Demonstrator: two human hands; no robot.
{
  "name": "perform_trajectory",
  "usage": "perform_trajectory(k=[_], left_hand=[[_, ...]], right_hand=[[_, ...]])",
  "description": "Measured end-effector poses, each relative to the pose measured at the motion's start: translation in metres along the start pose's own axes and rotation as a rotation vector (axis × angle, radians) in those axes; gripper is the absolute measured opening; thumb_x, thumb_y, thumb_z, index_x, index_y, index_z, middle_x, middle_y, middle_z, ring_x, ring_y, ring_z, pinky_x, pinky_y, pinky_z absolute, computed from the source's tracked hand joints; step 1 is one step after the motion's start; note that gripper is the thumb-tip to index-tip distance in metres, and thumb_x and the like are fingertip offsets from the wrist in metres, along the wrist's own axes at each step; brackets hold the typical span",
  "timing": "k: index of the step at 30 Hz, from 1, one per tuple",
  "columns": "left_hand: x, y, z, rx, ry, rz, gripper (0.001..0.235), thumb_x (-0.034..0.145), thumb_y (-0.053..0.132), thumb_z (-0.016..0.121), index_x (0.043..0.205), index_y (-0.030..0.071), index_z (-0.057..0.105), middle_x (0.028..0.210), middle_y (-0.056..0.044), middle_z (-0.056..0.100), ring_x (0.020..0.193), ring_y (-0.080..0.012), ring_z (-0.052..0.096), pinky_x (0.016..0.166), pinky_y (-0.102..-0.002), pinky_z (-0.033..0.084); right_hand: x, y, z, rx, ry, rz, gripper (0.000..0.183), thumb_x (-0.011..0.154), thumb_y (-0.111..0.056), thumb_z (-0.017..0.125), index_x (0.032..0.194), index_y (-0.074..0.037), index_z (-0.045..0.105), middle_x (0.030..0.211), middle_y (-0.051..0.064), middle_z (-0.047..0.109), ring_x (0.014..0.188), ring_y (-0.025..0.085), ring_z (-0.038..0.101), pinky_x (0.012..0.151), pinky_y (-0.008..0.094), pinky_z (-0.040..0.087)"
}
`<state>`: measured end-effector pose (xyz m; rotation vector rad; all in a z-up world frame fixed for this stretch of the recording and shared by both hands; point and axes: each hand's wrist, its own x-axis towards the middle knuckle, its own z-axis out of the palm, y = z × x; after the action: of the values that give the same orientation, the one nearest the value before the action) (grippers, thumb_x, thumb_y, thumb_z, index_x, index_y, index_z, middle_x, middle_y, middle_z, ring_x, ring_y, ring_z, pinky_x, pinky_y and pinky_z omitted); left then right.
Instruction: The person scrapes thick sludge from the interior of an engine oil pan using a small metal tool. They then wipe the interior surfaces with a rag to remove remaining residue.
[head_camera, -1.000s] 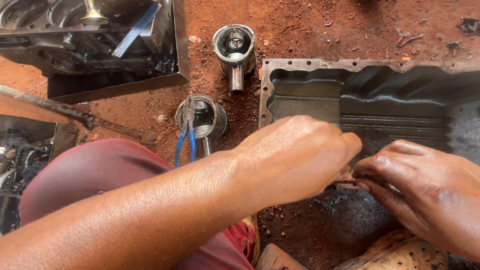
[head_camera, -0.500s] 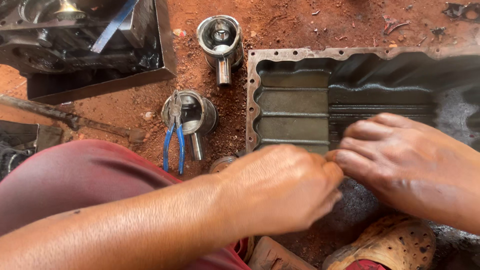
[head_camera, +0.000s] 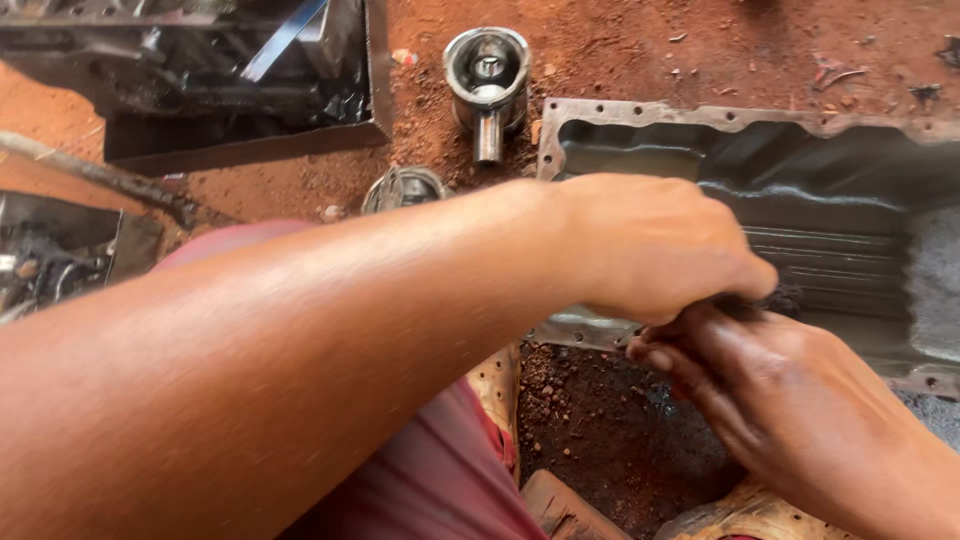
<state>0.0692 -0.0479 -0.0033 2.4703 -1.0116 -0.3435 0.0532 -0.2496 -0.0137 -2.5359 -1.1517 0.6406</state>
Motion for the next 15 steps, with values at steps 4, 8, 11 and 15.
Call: perform_trajectory(k=[4,8,11,15], left_hand=[[0.006,-0.004,0.004,0.027,0.031,-0.002,0.018,0.083,0.020,0.071,0.101,0.017,0.068,0.094,-0.007,0.075,0.093,-0.0303,0.072,0.074,-0.048,0.054],[0.022,-0.010,0.001,-0.083,-0.003,-0.069,0.015,0.083,0.017,0.072,0.098,0.018,0.069,0.094,-0.002,0.077,0.091,-0.0231,0.075,0.072,-0.042,0.056],[0.025,-0.008,0.002,-0.061,-0.013,-0.054,0.015,0.080,0.014,0.072,0.094,0.019,0.071,0.093,-0.003,0.076,0.090,-0.0241,0.073,0.073,-0.042,0.056],[0.012,-0.001,0.003,0.009,0.007,-0.048,0.013,0.076,0.013,0.072,0.088,0.018,0.075,0.087,-0.007,0.075,0.083,-0.0263,0.074,0.071,-0.043,0.056]], right_hand=[[-0.004,-0.004,0.006,0.168,0.127,0.064,0.028,0.101,-0.032,0.060,0.115,-0.011,0.074,0.102,0.009,0.082,0.089,0.027,0.078,0.074,0.043,0.058],[-0.002,-0.023,0.017,0.502,0.205,0.397,0.033,0.106,-0.030,0.053,0.118,-0.006,0.072,0.101,0.008,0.079,0.088,0.022,0.077,0.081,0.039,0.060],[-0.002,-0.020,0.023,0.503,0.161,0.511,0.033,0.107,-0.029,0.050,0.118,-0.006,0.072,0.099,0.009,0.078,0.087,0.022,0.077,0.080,0.039,0.060],[-0.009,0.029,0.020,0.275,0.038,0.247,0.029,0.104,-0.025,0.053,0.120,-0.010,0.070,0.102,0.006,0.073,0.088,0.017,0.073,0.079,0.033,0.060]])
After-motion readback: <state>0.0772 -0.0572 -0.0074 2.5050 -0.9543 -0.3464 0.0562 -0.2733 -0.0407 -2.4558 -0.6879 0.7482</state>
